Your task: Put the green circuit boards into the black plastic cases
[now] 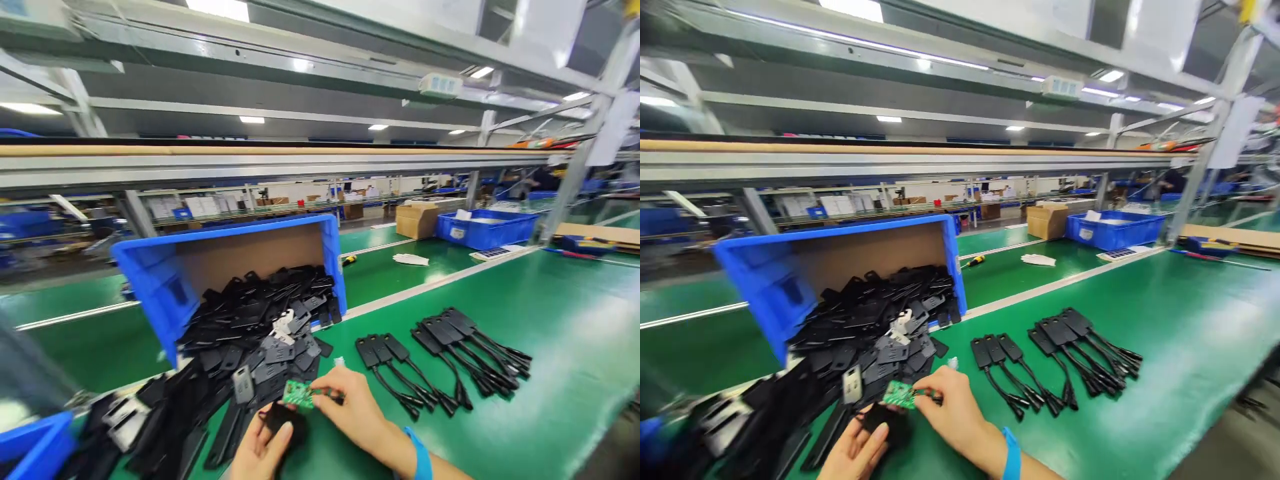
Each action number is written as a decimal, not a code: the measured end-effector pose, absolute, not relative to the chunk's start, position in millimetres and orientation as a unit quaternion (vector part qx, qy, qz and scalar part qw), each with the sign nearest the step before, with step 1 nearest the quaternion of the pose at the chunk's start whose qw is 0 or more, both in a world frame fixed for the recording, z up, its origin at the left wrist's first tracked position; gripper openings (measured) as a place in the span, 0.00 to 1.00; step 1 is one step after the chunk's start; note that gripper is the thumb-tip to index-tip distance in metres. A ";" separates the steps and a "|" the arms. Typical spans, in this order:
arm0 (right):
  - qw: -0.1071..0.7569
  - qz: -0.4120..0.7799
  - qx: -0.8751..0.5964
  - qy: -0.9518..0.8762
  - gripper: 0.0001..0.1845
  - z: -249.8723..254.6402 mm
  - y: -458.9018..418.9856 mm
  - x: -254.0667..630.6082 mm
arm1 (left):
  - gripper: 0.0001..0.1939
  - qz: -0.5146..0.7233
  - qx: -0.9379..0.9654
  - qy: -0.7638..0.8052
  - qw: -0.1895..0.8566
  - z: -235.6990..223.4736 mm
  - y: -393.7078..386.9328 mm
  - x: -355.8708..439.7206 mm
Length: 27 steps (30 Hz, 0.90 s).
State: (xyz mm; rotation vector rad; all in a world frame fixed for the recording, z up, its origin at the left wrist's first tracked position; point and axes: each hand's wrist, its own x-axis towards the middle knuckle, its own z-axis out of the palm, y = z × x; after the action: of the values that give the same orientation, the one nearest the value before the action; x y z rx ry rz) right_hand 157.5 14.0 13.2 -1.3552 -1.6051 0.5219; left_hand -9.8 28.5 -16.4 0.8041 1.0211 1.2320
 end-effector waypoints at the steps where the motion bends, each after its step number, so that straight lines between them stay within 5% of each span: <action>1: 0.470 0.206 -0.546 -0.663 0.11 13.7 13.3 158.9 | 0.28 0.546 0.354 0.433 0.623 -16.2 27.3 -9.3; 10: 0.410 0.192 -0.464 -0.761 0.15 7.4 1.8 156.4 | 0.28 0.547 0.309 0.345 0.697 -11.7 19.1 -3.6; 27: 0.431 0.176 -0.441 -0.767 0.15 -0.3 -1.2 149.9 | 0.26 0.534 0.308 0.310 0.724 -9.9 13.1 -1.1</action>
State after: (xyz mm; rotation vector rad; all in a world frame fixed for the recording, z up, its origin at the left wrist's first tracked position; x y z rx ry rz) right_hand 149.9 -1.2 -0.3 -1.1003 -1.9136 0.4386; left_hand -1.1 13.1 -9.9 0.6798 0.6844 1.1781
